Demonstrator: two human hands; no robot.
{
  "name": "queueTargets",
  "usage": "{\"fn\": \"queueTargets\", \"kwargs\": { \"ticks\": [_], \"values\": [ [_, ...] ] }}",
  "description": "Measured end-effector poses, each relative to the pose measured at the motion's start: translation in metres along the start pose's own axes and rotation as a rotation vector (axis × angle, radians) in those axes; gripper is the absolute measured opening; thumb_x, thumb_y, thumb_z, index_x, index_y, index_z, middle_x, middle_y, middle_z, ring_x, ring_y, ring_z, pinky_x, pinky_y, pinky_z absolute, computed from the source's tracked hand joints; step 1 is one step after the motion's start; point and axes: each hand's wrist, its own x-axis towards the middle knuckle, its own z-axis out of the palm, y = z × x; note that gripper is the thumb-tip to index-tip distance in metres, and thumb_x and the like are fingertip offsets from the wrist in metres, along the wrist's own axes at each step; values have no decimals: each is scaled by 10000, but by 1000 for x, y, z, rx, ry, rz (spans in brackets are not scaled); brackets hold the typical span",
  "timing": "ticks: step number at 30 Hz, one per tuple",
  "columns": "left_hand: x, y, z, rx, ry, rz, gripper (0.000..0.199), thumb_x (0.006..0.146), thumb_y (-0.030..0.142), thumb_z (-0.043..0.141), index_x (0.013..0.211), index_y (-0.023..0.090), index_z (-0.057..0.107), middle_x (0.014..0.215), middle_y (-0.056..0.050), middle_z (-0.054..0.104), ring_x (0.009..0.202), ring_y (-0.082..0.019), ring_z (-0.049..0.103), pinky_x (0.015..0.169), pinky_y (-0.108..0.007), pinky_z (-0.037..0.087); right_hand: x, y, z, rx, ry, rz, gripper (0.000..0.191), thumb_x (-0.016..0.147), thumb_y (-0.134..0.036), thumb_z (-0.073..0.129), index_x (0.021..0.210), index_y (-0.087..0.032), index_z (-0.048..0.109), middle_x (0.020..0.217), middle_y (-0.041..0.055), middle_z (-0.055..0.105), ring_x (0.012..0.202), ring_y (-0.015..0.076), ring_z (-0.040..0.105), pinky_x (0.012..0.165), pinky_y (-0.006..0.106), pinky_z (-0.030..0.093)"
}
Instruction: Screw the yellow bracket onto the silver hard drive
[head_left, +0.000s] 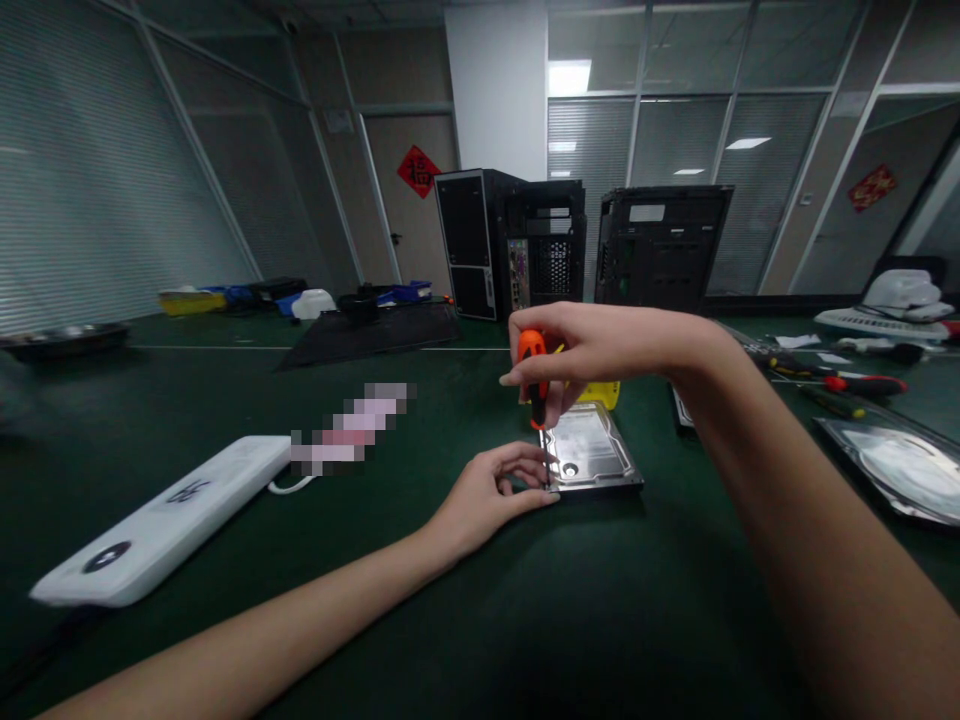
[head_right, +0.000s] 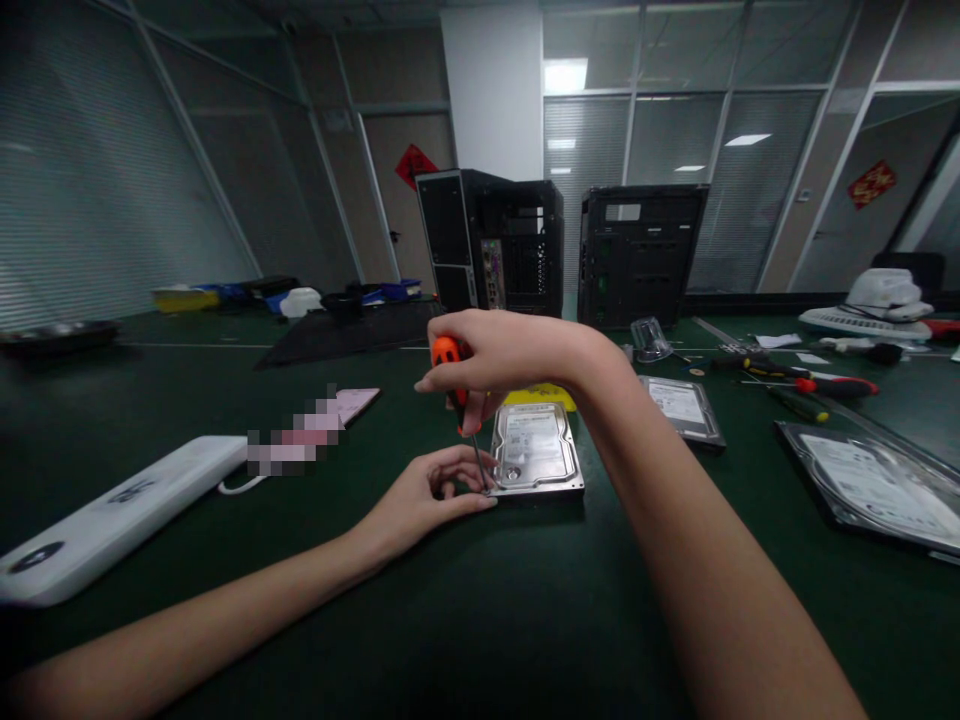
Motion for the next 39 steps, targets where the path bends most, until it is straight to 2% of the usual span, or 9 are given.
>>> {"fn": "queueTargets", "kwargs": {
  "ticks": [6, 10, 14, 20, 28, 30, 34, 39],
  "values": [
    [-1, 2, 0, 24, 2, -1, 452, 641, 307, 666, 1051, 162, 544, 923, -46, 619, 803, -155, 549, 541, -214, 351, 5, 4, 4, 164, -45, -21, 186, 783, -241, 495, 949, -160, 469, 872, 45, 613, 610, 101, 621, 540, 217, 511],
    [-1, 2, 0, 34, 4, 7, 429, 663, 316, 648, 1048, 160, 541, 925, -46, 619, 810, -155, 550, 541, -213, 350, 5, 3, 4, 204, -76, -9, 153, 778, -244, 507, 896, -149, 487, 835, 37, 614, 627, 97, 622, 549, 201, 511],
    [-1, 2, 1, 38, 6, 11, 422, 675, 333, 638, 1047, 159, 541, 928, -47, 620, 811, -156, 551, 537, -212, 346, -1, -2, 0, 175, -89, 27, 178, 773, -260, 514, 908, -145, 495, 890, 57, 621, 707, 107, 626, 599, 194, 511],
    [-2, 2, -1, 41, -6, 4, 425, 683, 339, 630, 1056, 159, 539, 941, -51, 621, 822, -160, 551, 549, -217, 356, -6, -7, -4, 54, -93, -6, 174, 777, -163, 485, 944, -135, 527, 931, 64, 626, 818, 118, 611, 699, 209, 496],
    [-2, -2, -1, 20, -14, 15, 419, 676, 318, 642, 1049, 157, 539, 925, -45, 617, 805, -151, 546, 538, -211, 345, -10, -3, -5, 15, -70, 11, 221, 775, -232, 513, 979, -146, 514, 1015, 65, 597, 842, 126, 602, 688, 211, 487],
    [-2, -2, -1, 15, -8, 16, 413, 672, 313, 646, 1038, 154, 543, 914, -44, 617, 801, -150, 545, 541, -212, 346, -11, -3, -5, 20, -67, 11, 218, 770, -236, 522, 968, -144, 512, 1013, 63, 597, 846, 124, 602, 694, 209, 485],
    [-2, -1, -2, 21, -3, 4, 409, 665, 321, 645, 1025, 154, 547, 915, -45, 615, 799, -153, 547, 542, -216, 350, -11, -4, -6, 114, -136, 45, 254, 761, -258, 536, 981, -146, 479, 961, 60, 616, 785, 124, 621, 647, 219, 504],
    [-2, 1, -2, 26, -14, -4, 404, 675, 322, 635, 1030, 155, 542, 930, -48, 611, 815, -157, 547, 543, -217, 354, -10, -4, -6, 141, -128, 45, 244, 758, -292, 539, 940, -148, 466, 916, 64, 626, 763, 133, 629, 630, 230, 514]
  ]
}}
